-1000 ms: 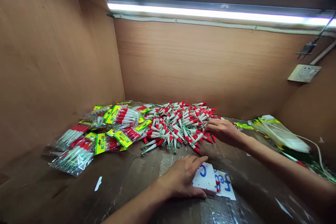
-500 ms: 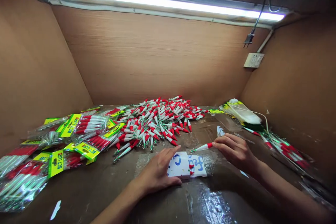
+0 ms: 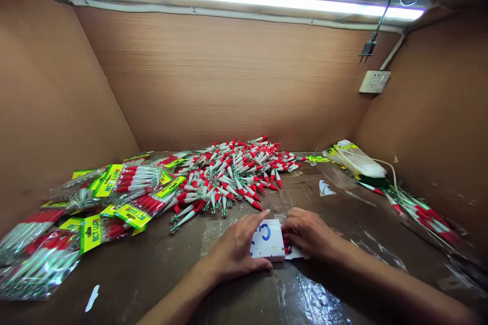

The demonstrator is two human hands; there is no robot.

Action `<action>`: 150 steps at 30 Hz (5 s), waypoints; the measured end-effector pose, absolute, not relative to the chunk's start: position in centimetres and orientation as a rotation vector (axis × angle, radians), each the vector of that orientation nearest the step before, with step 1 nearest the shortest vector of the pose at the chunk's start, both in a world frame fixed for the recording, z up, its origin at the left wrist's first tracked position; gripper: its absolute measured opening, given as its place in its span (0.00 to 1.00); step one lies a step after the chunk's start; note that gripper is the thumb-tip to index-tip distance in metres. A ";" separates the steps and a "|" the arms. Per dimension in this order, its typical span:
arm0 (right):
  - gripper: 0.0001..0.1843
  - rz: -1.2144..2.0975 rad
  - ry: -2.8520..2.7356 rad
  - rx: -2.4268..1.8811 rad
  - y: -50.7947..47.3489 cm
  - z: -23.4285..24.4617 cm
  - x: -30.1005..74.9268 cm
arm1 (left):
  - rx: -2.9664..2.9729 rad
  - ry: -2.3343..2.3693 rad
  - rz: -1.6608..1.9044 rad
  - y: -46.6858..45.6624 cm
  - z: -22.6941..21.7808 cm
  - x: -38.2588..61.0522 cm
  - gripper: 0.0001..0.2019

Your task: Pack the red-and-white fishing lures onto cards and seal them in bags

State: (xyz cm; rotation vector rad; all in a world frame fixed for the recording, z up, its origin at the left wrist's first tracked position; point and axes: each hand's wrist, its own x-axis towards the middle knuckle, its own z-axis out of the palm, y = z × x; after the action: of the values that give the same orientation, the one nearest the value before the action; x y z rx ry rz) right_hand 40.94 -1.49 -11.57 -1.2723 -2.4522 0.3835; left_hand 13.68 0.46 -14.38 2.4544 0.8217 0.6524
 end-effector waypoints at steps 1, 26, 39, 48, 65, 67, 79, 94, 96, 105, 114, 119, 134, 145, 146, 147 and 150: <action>0.08 0.429 -2.525 -1.195 -1.0 -11.1 41.0 | 2.453 0.816 0.652 0.4 -14.5 13.6 0.56; 0.10 0.135 -2.403 -1.956 20.0 0.1 31.6 | 2.490 0.790 0.533 0.2 -14.2 12.9 0.55; 0.27 1.139 -1.871 -1.479 7.6 -2.3 45.2 | 2.356 0.772 0.741 0.9 -15.0 13.0 0.57; 0.14 0.823 -1.965 -1.428 -0.9 -8.6 47.1 | 2.229 0.871 0.774 0.9 -14.0 14.1 0.56; 0.10 0.300 -2.274 -1.213 5.7 -7.3 41.6 | 2.376 0.749 0.673 0.7 -15.2 13.8 0.57; 0.09 0.041 -2.325 -1.311 8.0 -6.6 39.8 | 2.374 0.770 0.653 0.6 -15.2 13.8 0.57; 0.10 -0.400 -2.432 -1.611 11.4 -9.1 31.4 | 2.361 0.721 0.654 0.4 -15.4 13.3 0.57; 0.07 -0.497 -2.188 -1.399 7.9 -5.7 35.0 | 2.371 0.757 0.616 0.4 -15.2 13.5 0.57; 0.06 -0.464 -2.184 -1.378 6.5 -6.2 36.1 | 2.376 0.742 0.624 0.5 -15.2 13.5 0.57; 0.06 -0.135 -2.124 -1.363 0.5 -8.7 42.8 | 2.389 0.729 0.625 0.8 -15.1 13.5 0.56; 0.08 0.511 -2.206 -1.429 -2.4 -11.1 48.3 | 2.401 0.803 0.616 1.0 -15.0 14.1 0.55; 0.09 0.542 -2.253 -1.381 -2.6 -11.6 47.6 | 2.421 0.825 0.604 0.7 -14.6 14.3 0.53; 0.08 0.533 -2.249 -1.316 -2.7 -11.6 46.4 | 2.437 0.828 0.618 0.6 -14.3 14.7 0.51; 0.09 0.353 -2.332 -1.270 -1.9 -13.9 43.3 | 2.473 0.810 0.484 -0.7 -13.3 15.7 0.36; 0.08 0.385 -2.318 -1.264 -1.9 -13.8 43.5 | 2.482 0.820 0.461 -0.7 -13.3 15.6 0.35; 0.08 0.405 -2.303 -1.267 -1.9 -13.8 43.6 | 2.488 0.829 0.444 -0.7 -13.4 15.6 0.35; 0.09 0.306 -2.281 -1.296 -1.8 -14.0 43.8 | 2.502 0.841 0.428 -0.6 -13.6 15.3 0.38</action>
State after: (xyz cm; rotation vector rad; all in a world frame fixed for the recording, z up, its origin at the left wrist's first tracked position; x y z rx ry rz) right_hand 43.85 -1.76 -13.98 -1.2960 -2.2808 0.3061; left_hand 15.34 -0.60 -13.64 2.5019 0.8413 0.4280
